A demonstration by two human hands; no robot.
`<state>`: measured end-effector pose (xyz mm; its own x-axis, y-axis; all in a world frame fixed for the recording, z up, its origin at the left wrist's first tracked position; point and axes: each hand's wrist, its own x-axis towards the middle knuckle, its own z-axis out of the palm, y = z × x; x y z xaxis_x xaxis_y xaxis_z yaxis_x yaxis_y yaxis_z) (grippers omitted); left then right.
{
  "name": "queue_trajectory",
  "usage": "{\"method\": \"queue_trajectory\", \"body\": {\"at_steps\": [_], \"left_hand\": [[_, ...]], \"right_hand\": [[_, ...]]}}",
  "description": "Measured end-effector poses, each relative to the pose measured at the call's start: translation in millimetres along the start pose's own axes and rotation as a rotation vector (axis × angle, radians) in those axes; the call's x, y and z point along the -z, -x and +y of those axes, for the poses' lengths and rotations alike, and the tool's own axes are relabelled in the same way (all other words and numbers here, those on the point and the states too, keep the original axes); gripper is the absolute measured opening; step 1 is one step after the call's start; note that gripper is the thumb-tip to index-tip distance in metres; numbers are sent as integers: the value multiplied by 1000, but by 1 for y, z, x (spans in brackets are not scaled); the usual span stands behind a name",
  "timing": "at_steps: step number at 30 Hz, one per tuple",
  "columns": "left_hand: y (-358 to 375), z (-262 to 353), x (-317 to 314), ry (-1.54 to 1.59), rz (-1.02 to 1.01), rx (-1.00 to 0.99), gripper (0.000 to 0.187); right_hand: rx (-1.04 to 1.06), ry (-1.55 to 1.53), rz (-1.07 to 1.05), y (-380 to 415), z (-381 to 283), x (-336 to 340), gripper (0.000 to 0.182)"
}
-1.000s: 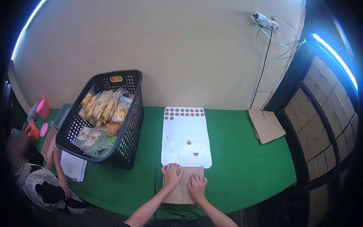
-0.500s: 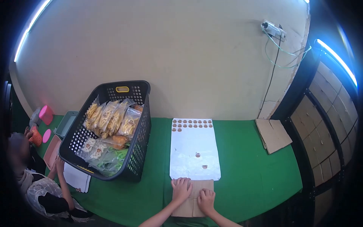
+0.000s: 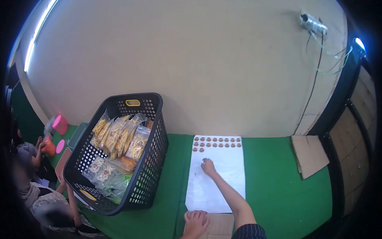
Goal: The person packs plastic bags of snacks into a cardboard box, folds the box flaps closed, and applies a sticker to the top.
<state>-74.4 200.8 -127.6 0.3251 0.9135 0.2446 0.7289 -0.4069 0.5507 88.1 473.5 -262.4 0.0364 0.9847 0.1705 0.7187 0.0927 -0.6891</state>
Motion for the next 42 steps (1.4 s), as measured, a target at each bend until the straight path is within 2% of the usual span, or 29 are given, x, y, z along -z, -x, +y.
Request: {"method": "queue_trajectory", "body": {"at_steps": [1,2,3,7,11,17,20,26,29,30,33,34,40,42], "left_hand": [[1,-1,-1,8,4,18,30],[3,-4,-9,76,-87,67,30],[2,-3,-10,76,-85,73,30],[-1,-3,-11,46,-70,58,31],[2,-7,-18,25,-54,48,31],[0,-7,-17,33,-47,55,32],[-8,-1,-2,71,-147,67,32],[-6,-3,-4,50,-140,55,32],[-3,-6,-7,63,-133,54,32],[-3,-6,-6,70,-133,53,32],[-6,-5,-5,87,-128,48,32],[-5,-6,-8,83,-127,51,32],[-2,-7,-12,61,-123,69,31],[-1,-7,-12,63,-119,65,31]], "right_hand": [[43,103,12,-21,13,-16,24],[-49,258,-169,-42,12,-18,27],[-145,176,-122,-53,12,-24,27],[-232,156,49,-66,12,-38,40],[-426,132,83,-81,19,-47,53],[-401,54,10,-91,45,-52,56],[-406,40,104,-88,41,-55,55],[-392,-67,169,-76,24,-40,59],[-386,-141,125,-75,29,-39,59],[-356,-167,158,-70,27,-38,51],[-235,-89,171,-60,22,-35,48],[-176,-69,241,-58,21,-38,44],[-308,-49,111,-67,19,-32,35],[-336,-62,186,-72,21,-39,30]]}}
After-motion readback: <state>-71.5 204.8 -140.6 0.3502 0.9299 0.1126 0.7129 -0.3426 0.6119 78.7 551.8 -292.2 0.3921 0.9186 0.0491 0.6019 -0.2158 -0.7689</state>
